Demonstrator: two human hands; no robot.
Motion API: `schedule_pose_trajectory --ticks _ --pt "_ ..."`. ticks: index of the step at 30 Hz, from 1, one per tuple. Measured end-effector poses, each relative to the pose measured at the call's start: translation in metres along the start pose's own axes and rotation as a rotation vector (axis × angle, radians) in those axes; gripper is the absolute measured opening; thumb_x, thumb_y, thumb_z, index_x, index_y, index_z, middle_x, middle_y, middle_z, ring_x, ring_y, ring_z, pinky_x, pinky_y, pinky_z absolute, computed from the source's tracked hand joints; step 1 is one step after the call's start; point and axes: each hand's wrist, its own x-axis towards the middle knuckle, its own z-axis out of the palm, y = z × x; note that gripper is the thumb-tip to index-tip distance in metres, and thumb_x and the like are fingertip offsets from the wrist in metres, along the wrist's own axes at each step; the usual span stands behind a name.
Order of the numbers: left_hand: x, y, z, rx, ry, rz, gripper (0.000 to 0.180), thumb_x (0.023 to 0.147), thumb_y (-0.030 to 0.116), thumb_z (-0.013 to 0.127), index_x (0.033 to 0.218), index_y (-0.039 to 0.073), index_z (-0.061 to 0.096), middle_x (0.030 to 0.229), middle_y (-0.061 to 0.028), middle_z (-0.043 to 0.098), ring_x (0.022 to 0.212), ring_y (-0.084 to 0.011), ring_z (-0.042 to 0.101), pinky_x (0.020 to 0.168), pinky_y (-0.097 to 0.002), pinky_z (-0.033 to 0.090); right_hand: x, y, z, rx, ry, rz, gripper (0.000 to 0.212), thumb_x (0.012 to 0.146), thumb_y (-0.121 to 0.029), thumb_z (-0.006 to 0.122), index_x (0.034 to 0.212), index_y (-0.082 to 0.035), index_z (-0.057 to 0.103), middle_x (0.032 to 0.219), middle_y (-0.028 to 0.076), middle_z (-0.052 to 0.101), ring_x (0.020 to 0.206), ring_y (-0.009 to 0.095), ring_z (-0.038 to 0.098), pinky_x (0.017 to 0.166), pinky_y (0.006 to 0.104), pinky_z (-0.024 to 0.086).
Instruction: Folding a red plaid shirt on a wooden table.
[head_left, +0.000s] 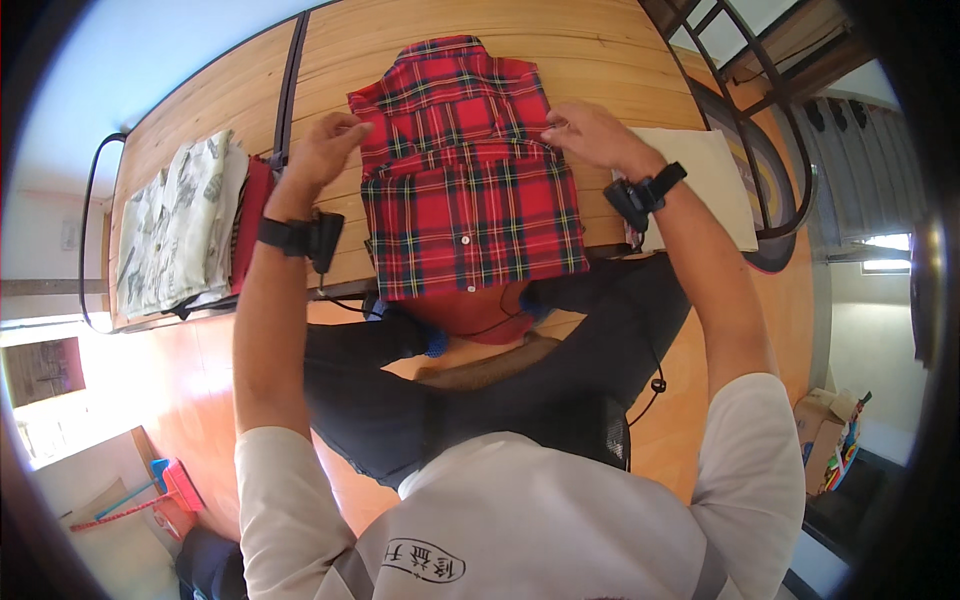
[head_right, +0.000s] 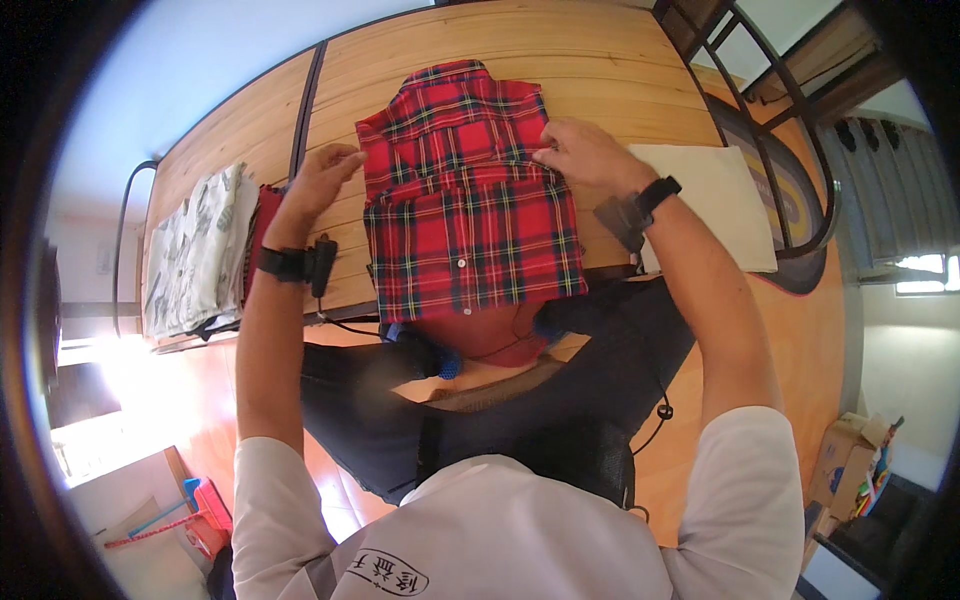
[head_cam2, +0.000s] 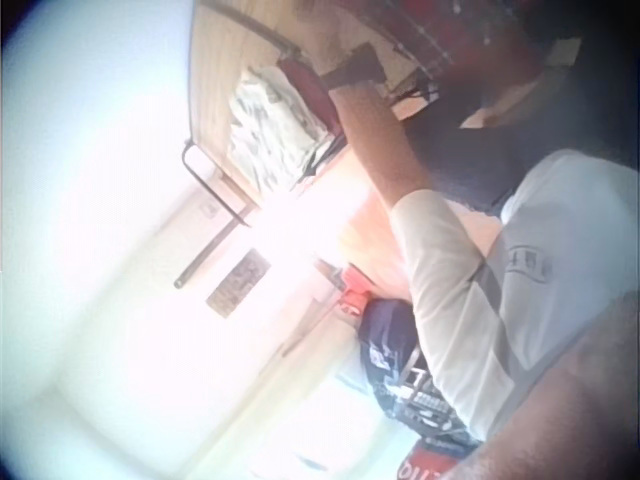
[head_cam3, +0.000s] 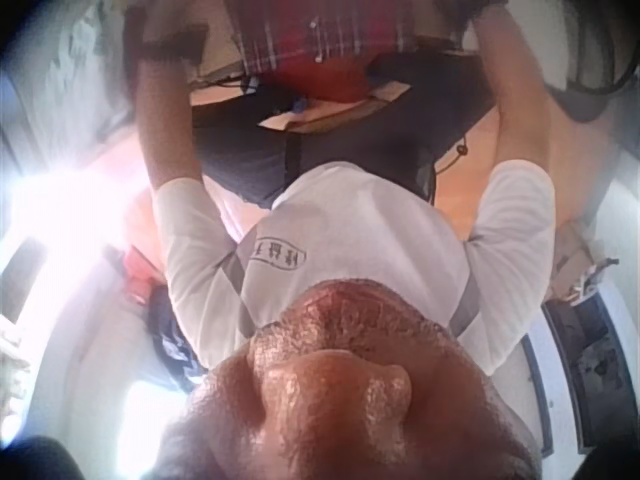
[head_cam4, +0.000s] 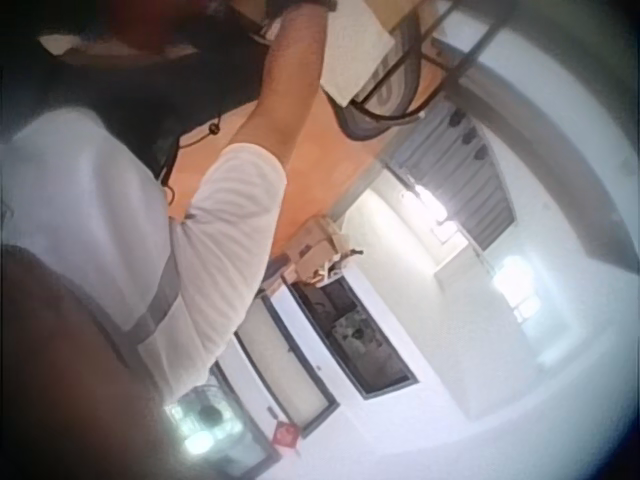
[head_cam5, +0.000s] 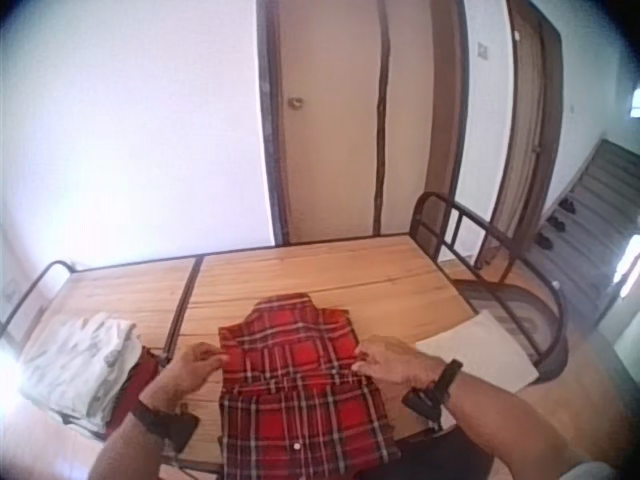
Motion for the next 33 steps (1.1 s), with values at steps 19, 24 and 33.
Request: schedule_pose_trajectory --ticks 19,24,33 --pt "0.205 -0.130 -0.020 -0.191 0.048 -0.316 0.063 0.085 0.036 0.082 0.130 -0.002 0.059 0.111 -0.0093 0.067 0.098 -0.0164 0.064 0.084 -0.0311 0.051 0.216 0.157 0.032 -0.042 -0.035 0.112 0.056 0.089 -0.034 0.073 0.129 0.002 0.057 0.114 0.023 0.064 0.104 0.035 0.063 0.090 0.0414 0.050" --pt "0.231 -0.149 -0.019 -0.293 -0.172 -0.275 0.034 0.083 0.018 0.084 0.109 0.002 0.068 0.092 -0.0045 0.071 0.081 -0.0118 0.066 0.067 -0.0248 0.052 0.255 0.186 0.044 0.017 -0.130 0.121 0.046 0.081 -0.027 0.083 0.112 0.000 0.064 0.093 0.011 0.065 0.086 0.023 0.061 0.075 0.0355 0.049" --pt "0.243 -0.151 -0.016 -0.009 -0.184 -0.084 0.013 0.086 0.008 0.076 0.097 0.004 0.068 0.087 -0.0032 0.070 0.081 -0.0153 0.064 0.074 -0.0310 0.051 0.264 0.198 0.066 0.070 0.202 0.009 0.024 0.077 -0.015 0.083 0.087 -0.004 0.065 0.075 0.001 0.061 0.072 0.016 0.057 0.067 0.0340 0.047"
